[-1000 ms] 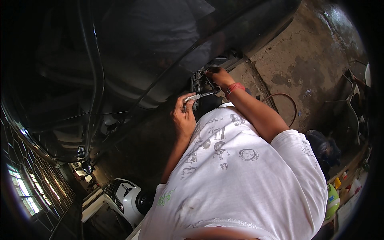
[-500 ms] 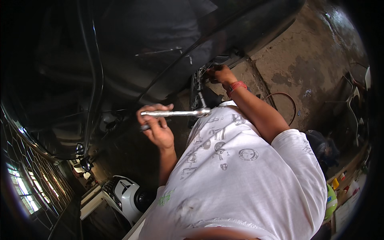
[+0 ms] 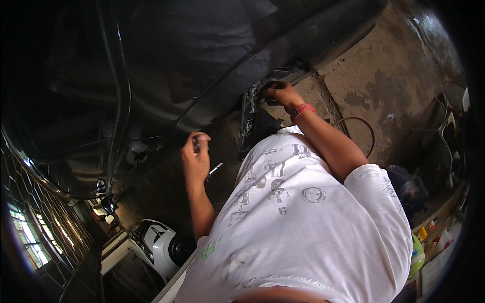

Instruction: The person walks through a garage, then uses a wrench to loosen and remove bolts from a car's rear bumper. After removing the bumper cover, the person applies masking tape to the edge of the bumper and marks it with a pen.

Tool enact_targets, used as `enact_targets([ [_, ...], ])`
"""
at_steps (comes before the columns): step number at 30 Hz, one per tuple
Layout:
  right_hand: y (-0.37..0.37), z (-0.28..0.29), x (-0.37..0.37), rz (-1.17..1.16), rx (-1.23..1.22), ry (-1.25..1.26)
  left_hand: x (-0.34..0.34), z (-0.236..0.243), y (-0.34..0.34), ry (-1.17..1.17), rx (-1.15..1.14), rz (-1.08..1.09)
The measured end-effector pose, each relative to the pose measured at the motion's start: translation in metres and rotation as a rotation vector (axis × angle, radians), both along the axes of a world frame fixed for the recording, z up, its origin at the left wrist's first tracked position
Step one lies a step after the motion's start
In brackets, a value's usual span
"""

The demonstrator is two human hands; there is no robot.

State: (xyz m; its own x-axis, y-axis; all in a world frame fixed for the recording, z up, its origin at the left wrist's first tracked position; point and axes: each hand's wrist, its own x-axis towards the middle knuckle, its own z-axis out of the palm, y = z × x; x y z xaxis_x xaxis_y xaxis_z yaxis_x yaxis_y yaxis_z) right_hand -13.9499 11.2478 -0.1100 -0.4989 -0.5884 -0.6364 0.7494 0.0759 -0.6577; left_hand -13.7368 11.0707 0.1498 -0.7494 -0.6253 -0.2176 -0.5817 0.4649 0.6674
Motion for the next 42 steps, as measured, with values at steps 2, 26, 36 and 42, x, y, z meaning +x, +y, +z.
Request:
enact_targets([
  [2, 0.009, 0.004, 0.005, -0.011, -0.063, 0.05, 0.001, -0.013, 0.005, -0.114, -0.047, -0.046],
  [26, -0.017, 0.072, -0.003, 0.055, 0.231, 0.131, 0.0, -0.07, 0.048, -0.032, -0.293, -0.412],
  [36, -0.022, 0.068, 0.008, -0.114, 0.163, 0.039, 0.012, -0.086, 0.055, 0.067, -0.354, -0.313],
  [42, -0.023, 0.061, 0.008, -0.074, 0.177, 0.098, 0.011, -0.084, 0.065, 0.067, -0.488, -0.3],
])
